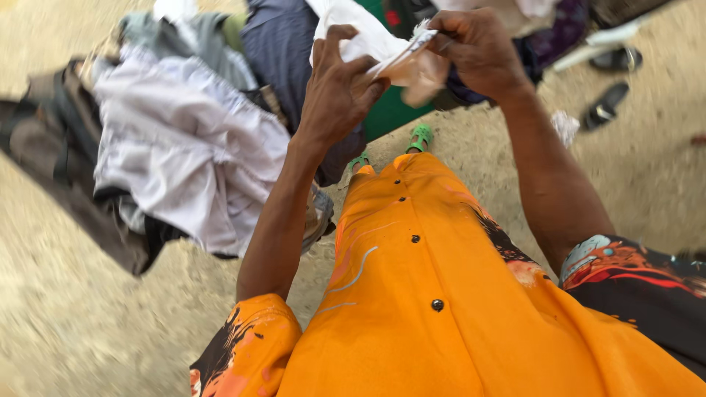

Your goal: The person folds clothes by hand and places them into a suitcase, then closes and zips the suitcase.

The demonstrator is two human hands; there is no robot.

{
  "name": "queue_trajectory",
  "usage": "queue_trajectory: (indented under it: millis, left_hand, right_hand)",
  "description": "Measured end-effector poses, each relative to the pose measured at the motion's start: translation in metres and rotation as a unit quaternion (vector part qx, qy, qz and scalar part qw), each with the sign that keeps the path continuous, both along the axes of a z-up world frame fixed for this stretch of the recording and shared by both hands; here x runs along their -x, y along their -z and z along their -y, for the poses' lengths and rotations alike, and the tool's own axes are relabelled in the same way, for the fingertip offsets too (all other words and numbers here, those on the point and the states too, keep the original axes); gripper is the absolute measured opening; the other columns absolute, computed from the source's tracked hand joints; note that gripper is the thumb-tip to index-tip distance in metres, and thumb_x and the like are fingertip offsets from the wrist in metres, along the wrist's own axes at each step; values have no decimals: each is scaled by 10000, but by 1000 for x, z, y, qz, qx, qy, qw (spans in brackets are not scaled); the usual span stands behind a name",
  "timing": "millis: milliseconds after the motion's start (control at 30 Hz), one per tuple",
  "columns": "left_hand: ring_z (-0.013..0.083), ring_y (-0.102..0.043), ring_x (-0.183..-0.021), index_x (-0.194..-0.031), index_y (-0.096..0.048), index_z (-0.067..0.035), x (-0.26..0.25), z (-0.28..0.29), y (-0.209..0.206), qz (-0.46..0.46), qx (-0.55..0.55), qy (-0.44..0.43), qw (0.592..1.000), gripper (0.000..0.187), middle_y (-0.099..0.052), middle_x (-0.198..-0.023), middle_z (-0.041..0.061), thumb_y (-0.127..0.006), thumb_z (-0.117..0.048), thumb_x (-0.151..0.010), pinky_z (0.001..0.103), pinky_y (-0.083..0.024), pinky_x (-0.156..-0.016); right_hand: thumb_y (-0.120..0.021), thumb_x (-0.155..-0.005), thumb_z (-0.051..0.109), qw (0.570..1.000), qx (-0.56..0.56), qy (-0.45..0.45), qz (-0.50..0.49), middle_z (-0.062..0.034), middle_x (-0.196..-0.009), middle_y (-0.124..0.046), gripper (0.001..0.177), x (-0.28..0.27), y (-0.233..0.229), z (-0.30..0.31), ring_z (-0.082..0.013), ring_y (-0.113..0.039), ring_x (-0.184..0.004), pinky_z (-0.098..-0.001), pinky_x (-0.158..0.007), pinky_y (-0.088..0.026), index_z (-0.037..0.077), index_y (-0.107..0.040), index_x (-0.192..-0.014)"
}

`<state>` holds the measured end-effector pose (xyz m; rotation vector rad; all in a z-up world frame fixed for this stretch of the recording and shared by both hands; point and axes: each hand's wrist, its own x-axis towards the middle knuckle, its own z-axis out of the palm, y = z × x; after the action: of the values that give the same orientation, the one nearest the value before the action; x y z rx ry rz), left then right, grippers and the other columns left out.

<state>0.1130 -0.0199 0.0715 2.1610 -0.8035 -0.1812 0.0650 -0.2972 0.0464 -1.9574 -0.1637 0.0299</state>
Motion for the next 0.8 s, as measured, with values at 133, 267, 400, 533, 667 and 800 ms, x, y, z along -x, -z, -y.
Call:
queue_trajectory:
  millis: [133, 267, 400, 533, 667, 800]
  left_hand:
    - [281, -439, -1355, -1077, -789, -190, 20, 46, -40, 198, 47, 64, 977, 243, -518, -1436, 29, -821, -351, -898, 517, -401, -1004]
    - [273, -592, -1239, -1280, -681, -37, 48, 101, -72, 49, 219, 174, 959, 396, -604, -1346, 103, -741, -314, -1002, 418, -489, -1018]
    - [178, -643, -799, -1107, -688, -16, 74, 162, -64, -164, 190, 274, 929, 271, -696, -887, 80, -718, -263, -1002, 334, -511, -729]
    - [93, -500, -688, -1024, -721, -4, 92, 210, -23, -256, 156, 234, 925, 246, -605, -759, 30, -655, -238, -1062, 293, -433, -604]
    - [60, -617, -683, -1019, -755, -3, 100, 241, 21, -495, 254, 195, 808, 262, -717, -810, -14, -646, -240, -1042, 237, -518, -620]
    - [84, -599, -624, -972, -765, 24, 120, 273, 68, -557, 262, 70, 785, 245, -713, -769, 5, -695, -211, -975, 255, -483, -545]
  right_hand:
    - [-748, -1045, 258, 986, -81, 120, -85, 31, -709, -547, 301, 68, -74, 39, -35, -459, -584, -226, -519, -340, 19, -669, -880]
    - [-762, -1068, 292, 982, -92, 155, -57, 52, -713, -588, 321, 124, -126, 57, -17, -486, -585, -204, -535, -366, 38, -680, -889]
    - [-813, -943, 233, 973, 108, 194, -66, 3, -709, -561, 239, 155, -138, 73, -72, -474, -659, -256, -584, -355, 30, -700, -885]
    - [-758, -903, 89, 951, 149, 270, -8, 0, -968, -701, 172, 201, -102, 103, -103, -654, -859, -257, -771, -500, 44, -684, -1052]
    - [-764, -886, 4, 853, 369, 368, -40, -78, -896, -728, 110, 242, -53, 137, -203, -684, -795, -364, -745, -514, 53, -720, -975]
    - [-901, -818, 141, 814, 428, 372, 125, -156, -876, -716, 280, 281, -26, 163, -301, -675, -825, -436, -745, -538, -7, -681, -907]
